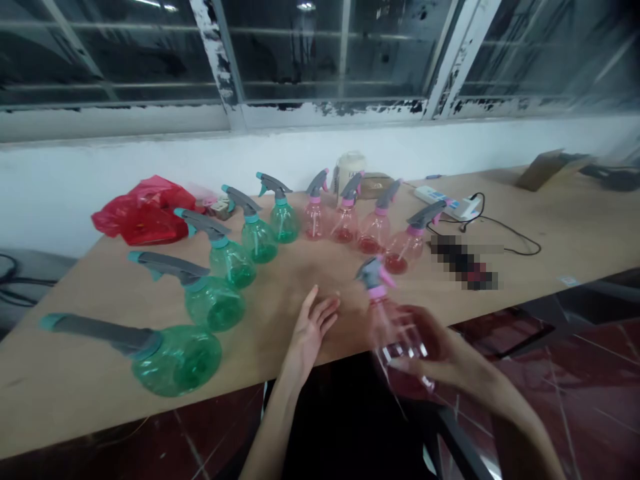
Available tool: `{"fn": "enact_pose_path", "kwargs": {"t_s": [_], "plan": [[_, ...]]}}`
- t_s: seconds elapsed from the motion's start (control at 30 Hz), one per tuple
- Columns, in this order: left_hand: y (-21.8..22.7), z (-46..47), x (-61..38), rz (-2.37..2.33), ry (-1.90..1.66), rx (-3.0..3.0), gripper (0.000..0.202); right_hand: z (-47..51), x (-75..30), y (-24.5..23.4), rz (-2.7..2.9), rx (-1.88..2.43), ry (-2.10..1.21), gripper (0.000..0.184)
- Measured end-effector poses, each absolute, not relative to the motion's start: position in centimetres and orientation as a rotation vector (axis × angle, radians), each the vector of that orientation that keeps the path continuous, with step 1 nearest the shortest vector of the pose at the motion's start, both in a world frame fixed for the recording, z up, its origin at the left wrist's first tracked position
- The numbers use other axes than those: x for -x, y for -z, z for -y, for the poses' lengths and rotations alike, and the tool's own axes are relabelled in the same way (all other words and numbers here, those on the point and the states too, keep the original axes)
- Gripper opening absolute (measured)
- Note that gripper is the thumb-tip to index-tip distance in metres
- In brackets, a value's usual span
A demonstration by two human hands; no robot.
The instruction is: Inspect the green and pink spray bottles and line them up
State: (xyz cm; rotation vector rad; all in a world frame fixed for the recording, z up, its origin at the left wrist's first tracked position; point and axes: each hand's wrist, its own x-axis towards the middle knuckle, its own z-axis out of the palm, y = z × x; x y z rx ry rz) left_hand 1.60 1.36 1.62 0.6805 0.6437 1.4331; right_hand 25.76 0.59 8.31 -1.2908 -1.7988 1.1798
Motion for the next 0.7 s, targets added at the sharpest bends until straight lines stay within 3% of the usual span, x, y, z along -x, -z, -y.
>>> {"fn": "enact_pose_path", "kwargs": {"t_s": [0.07, 0.2, 0.43, 0.7], "plan": [[-1.8, -1.4, -1.5, -0.654, -1.412, -0.695, 0.086, -1.9, -28.2, -7.1, 1.554, 1.332, -1.146, 0.068], [-1.9, -1.4, -1.4, -0.711, -1.415, -0.729, 0.074, -4.6, -31.1, -3.8, 1.25, 1.31, -0.875, 0.089], [-4.1, 2.0, -0.7, -0.839, -1.342, -1.0, 0.062, -8.2, -31.9, -0.3, 1.294, 1.264, -0.64, 0.097], [-10.4, 11.0, 0.1, -1.474, -1.894, -1.059, 0.027, -9.0, -31.8, -0.2, 1.383, 1.279, -0.599, 0.1]]}}
